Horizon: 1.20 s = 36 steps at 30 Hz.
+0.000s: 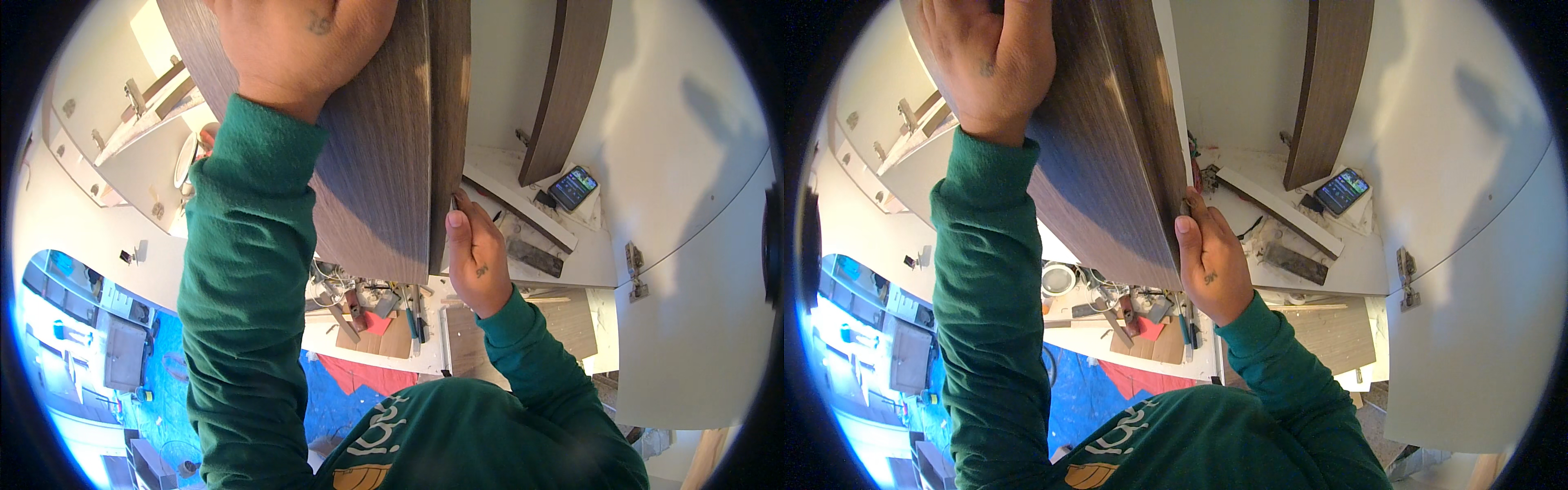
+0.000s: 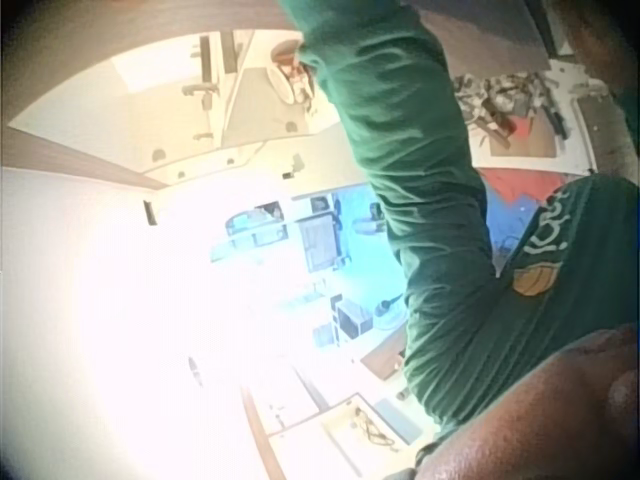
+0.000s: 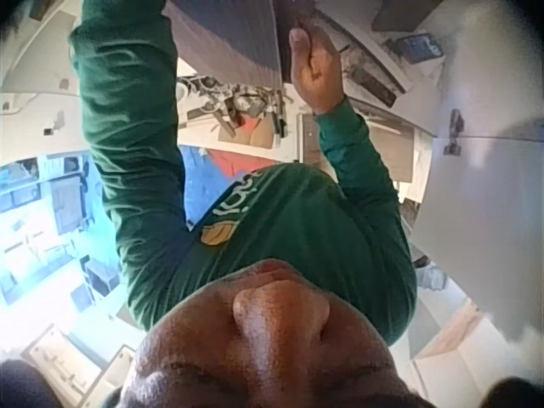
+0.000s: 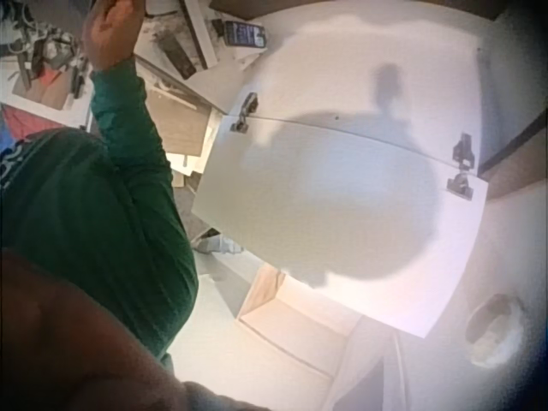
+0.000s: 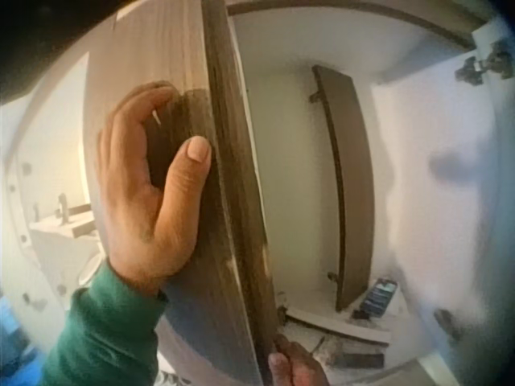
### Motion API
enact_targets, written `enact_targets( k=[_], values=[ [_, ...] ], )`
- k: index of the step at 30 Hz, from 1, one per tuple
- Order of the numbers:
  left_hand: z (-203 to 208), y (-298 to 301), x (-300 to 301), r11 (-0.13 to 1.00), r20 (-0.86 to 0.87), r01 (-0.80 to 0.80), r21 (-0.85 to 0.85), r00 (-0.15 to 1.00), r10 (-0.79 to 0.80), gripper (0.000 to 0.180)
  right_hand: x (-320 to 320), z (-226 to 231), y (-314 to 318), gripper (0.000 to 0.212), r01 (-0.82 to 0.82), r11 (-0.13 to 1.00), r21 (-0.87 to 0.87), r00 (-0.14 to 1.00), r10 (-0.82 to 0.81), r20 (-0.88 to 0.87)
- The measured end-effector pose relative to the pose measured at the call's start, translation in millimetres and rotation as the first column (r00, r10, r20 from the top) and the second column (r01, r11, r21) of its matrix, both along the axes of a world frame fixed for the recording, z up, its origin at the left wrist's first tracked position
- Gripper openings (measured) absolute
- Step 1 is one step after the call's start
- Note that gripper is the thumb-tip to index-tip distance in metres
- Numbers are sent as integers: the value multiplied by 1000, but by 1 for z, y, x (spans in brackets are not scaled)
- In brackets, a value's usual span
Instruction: The person aligns a wooden edge band onto a cabinet door and uses a utility knife to trim the excess along the edge. They then apply a finishing strip and press it into place along the same edge.
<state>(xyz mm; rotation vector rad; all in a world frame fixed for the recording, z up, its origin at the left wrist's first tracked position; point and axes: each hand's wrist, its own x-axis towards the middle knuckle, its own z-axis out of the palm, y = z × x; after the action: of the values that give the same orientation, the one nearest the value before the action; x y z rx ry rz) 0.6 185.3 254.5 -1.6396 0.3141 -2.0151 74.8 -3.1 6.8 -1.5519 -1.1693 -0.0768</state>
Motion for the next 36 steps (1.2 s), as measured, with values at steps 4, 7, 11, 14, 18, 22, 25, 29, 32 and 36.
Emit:
enact_targets(
  k=[4, 7, 11, 14, 18, 22, 25, 29, 32, 36],
  values=[
    [-1, -1, 0, 999, 11, -38, 4, 999, 38, 48, 4, 1, 4, 63, -5, 1000, -11, 1000, 5, -19],
    [-1, -3, 0, 1000, 5, -21, -20, 1000, 21, 48, 7, 1, 7, 62, -10, 1000, 1, 999, 10, -43],
    [0, -1, -2, 1000, 2, -10, -13, 1000, 11, 49, 7, 4, 7, 62, -11, 1000, 3, 999, 12, -42],
    [-2, -6, -4, 998, -10, -19, -66, 1000, 18, 50, 7, 5, 5, 61, 8, 1000, -11, 1000, -9, -25],
    [-5, -3, -2, 995, -30, 37, -97, 999, -40, 50, 5, 6, 3, 58, -9, 1000, -12, 999, 9, -38],
    [-6, -8, -3, 992, -41, 10, -128, 999, -16, 51, 1, -1, -4, 57, -19, 1000, -12, 1000, 19, -24],
    [-5, -8, -3, 992, -25, -13, -123, 1000, 10, 51, 0, 3, -2, 56, -10, 1000, 14, 1000, 10, 10],
    [-5, -9, -3, 992, -12, -22, -126, 1000, 20, 50, -1, 6, 0, 56, -12, 1000, 26, 1000, 11, 11],
    [-5, -10, -3, 991, -15, -38, -126, 999, 36, 50, 0, 2, 3, 55, 9, 998, 58, 999, -11, 36],
    [-5, -10, -2, 993, -3, -54, -109, 999, 54, 50, -2, 4, 4, 54, 7, 998, 63, 1000, -9, 27]
  ],
)
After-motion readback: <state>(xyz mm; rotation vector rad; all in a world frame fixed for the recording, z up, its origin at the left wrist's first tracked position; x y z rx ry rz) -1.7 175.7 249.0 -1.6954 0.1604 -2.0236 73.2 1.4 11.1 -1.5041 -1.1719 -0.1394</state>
